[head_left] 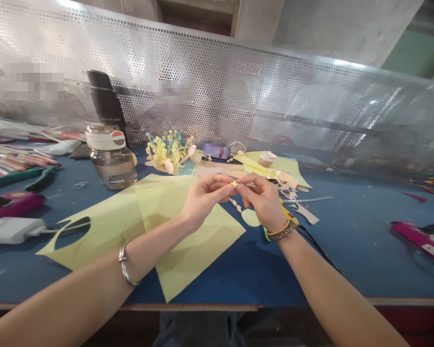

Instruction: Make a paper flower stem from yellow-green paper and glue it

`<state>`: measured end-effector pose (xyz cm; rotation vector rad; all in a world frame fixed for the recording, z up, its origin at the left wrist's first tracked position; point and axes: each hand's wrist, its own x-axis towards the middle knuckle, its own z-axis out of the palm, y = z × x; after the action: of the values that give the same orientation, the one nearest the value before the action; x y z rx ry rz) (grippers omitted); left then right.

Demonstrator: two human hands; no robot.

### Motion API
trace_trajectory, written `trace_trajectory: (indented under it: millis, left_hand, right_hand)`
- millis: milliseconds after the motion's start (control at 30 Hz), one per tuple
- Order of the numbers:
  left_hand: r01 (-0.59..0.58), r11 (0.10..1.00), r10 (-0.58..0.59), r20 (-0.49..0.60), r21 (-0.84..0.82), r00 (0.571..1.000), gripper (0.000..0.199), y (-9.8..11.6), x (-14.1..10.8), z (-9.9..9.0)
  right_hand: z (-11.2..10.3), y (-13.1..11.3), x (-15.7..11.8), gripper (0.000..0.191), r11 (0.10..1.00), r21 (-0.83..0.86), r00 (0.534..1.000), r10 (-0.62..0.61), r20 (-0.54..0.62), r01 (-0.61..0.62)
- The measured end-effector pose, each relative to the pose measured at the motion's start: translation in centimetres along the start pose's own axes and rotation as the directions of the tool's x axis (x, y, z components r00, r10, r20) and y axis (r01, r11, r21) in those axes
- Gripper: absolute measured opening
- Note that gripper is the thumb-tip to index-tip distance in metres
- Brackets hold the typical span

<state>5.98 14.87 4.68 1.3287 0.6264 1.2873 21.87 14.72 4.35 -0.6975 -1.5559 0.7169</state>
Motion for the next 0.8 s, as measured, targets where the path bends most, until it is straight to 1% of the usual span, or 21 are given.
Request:
trace_trajectory:
  millis: [167, 300, 367, 533, 800]
  left_hand:
    - [-0.05, 0.998, 0.05, 0.002, 0.035, 0.999, 0.021, 0.15, -0.04, 0.07]
    - [-0.048, 0.998, 0.048, -0.016, 0.03, 0.999, 0.021, 0.16, -0.06, 0.12]
    - [-0.039, 0.999, 0.039, -0.026, 0.019, 0.999, 0.021, 0.16, -0.07, 0.14]
    - [-0.024, 1.0, 0.025, -0.046, 0.018, 0.999, 0.022, 0.19, -0.05, 0.16]
    - [-0.028, 0.999, 0.029, -0.042, 0.033, 0.999, 0.024, 0.01, -0.05, 0.08]
  right_hand:
    - [0.12, 0.08, 0.02, 0.008, 0.999, 0.034, 1.0, 0.02, 0.003, -0.02]
    - [0.02, -0.09, 0.04, 0.008, 1.0, 0.019, 1.0, 0.025, 0.014, -0.025]
    - [-0.09, -0.26, 0.06, 0.007, 1.0, -0.008, 1.0, 0.009, 0.012, -0.009]
    - [-0.2, -0.66, 0.08, 0.006, 0.992, -0.1, 0.997, -0.074, -0.01, 0.073]
    - [0.01, -0.85, -0.02, 0.005, 0.978, -0.174, 0.994, -0.112, 0.004, 0.111]
